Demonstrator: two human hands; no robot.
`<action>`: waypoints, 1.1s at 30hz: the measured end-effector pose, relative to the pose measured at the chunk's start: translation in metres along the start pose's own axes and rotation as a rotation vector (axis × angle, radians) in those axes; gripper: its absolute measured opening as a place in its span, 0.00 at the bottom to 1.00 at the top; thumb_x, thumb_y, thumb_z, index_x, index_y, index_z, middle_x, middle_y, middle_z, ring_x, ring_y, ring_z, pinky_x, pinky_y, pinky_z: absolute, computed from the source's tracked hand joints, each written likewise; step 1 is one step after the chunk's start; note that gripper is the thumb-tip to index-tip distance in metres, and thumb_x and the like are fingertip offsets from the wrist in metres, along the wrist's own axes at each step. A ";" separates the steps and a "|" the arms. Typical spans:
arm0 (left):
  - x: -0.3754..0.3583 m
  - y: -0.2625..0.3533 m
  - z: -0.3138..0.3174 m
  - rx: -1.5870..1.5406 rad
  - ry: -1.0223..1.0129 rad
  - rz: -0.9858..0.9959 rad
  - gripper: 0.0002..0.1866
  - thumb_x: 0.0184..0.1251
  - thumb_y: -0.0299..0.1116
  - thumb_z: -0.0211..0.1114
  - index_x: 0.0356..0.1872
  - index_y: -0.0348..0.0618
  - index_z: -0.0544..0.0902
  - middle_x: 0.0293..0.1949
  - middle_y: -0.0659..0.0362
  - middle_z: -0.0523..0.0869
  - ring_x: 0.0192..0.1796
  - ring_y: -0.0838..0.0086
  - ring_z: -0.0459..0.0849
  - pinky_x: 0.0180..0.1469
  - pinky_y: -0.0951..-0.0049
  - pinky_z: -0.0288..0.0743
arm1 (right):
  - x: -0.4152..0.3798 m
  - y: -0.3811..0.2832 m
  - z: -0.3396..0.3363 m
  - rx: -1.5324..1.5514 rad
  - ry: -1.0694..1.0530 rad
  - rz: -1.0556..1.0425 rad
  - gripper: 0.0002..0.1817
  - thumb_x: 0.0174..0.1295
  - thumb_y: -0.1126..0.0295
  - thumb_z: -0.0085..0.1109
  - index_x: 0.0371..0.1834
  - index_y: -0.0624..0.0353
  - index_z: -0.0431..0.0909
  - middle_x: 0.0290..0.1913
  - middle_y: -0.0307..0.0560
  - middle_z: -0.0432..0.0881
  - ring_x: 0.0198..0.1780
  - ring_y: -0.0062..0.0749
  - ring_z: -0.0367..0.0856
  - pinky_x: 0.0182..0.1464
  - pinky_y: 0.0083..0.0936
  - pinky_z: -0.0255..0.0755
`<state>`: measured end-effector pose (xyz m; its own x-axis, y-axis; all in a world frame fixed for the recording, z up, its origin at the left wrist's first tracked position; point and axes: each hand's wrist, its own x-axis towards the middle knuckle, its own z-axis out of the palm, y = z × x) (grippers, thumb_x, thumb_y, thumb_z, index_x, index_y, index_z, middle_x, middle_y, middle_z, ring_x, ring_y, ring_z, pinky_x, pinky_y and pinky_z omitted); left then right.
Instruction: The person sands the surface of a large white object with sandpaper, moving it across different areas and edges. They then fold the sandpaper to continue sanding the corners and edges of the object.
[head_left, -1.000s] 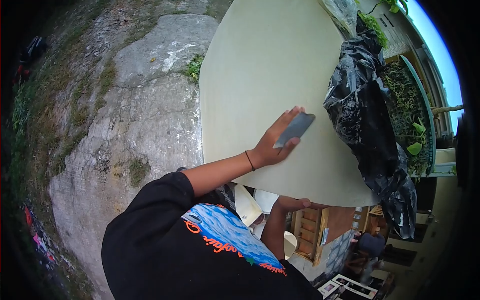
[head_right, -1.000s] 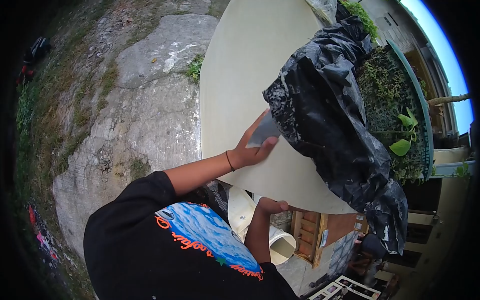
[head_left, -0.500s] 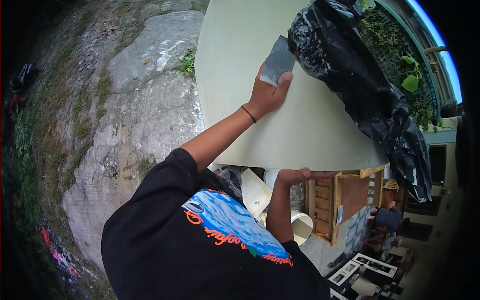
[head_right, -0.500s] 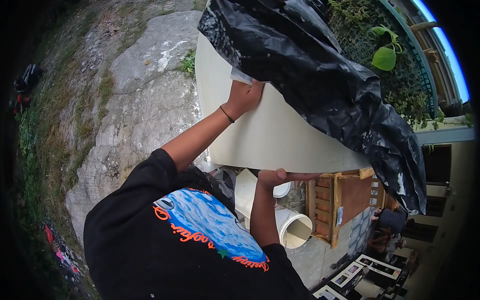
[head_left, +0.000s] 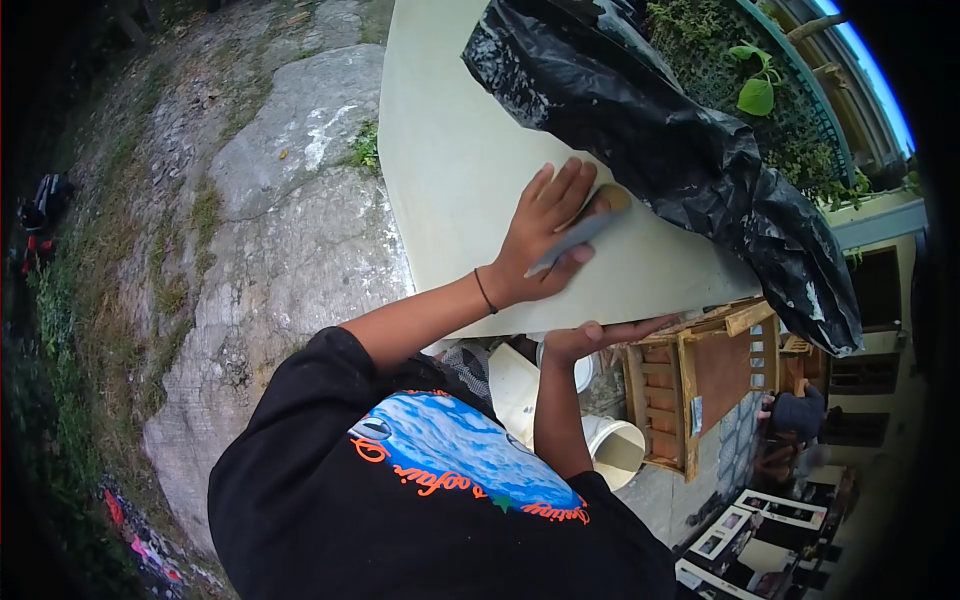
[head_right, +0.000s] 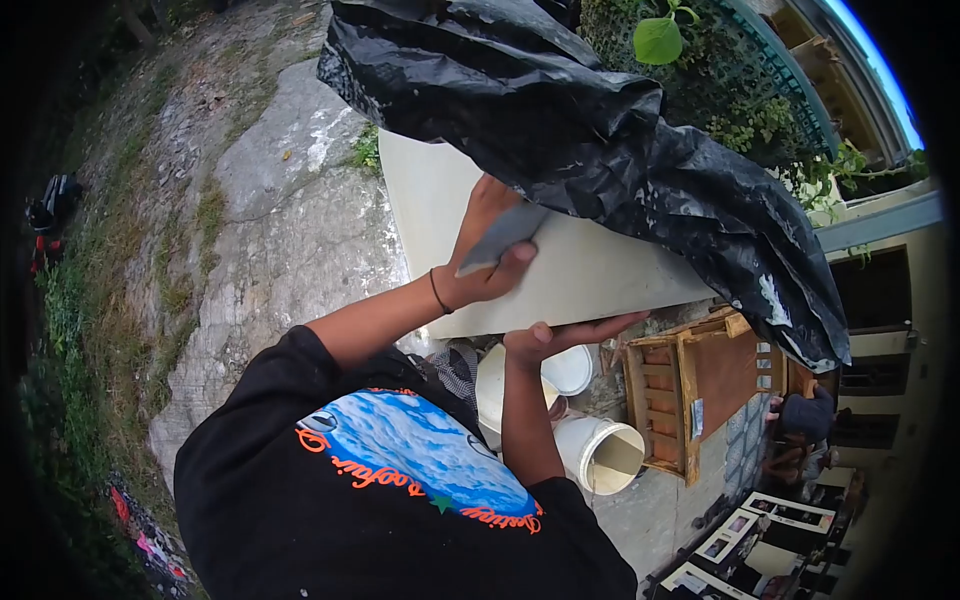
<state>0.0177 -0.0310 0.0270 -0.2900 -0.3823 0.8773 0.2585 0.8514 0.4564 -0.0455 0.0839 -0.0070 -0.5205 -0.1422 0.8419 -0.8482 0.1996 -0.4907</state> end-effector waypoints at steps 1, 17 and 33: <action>-0.021 0.008 0.004 0.077 -0.057 0.126 0.21 0.69 0.38 0.51 0.58 0.39 0.73 0.67 0.46 0.64 0.71 0.53 0.59 0.69 0.52 0.51 | -0.001 0.001 0.000 0.074 0.000 0.016 0.54 0.59 0.27 0.17 0.73 0.66 0.32 0.72 0.67 0.37 0.74 0.55 0.41 0.70 0.51 0.44; -0.060 0.011 0.009 0.099 -0.164 0.176 0.25 0.65 0.37 0.53 0.60 0.32 0.69 0.68 0.38 0.60 0.71 0.43 0.55 0.69 0.51 0.49 | 0.000 0.003 0.000 0.293 -0.027 0.086 0.48 0.64 0.33 0.22 0.74 0.61 0.27 0.74 0.61 0.34 0.74 0.52 0.44 0.70 0.48 0.49; 0.007 0.009 0.016 -0.418 -0.017 -0.541 0.19 0.67 0.36 0.54 0.52 0.32 0.74 0.54 0.40 0.72 0.52 0.47 0.72 0.58 0.56 0.64 | -0.007 0.005 -0.002 0.194 -0.026 0.075 0.38 0.68 0.46 0.22 0.75 0.59 0.32 0.75 0.63 0.31 0.75 0.56 0.32 0.71 0.52 0.32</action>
<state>0.0036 -0.0199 0.0352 -0.4918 -0.7069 0.5084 0.4059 0.3304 0.8521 -0.0460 0.0880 -0.0145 -0.5832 -0.1597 0.7964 -0.8086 0.0204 -0.5881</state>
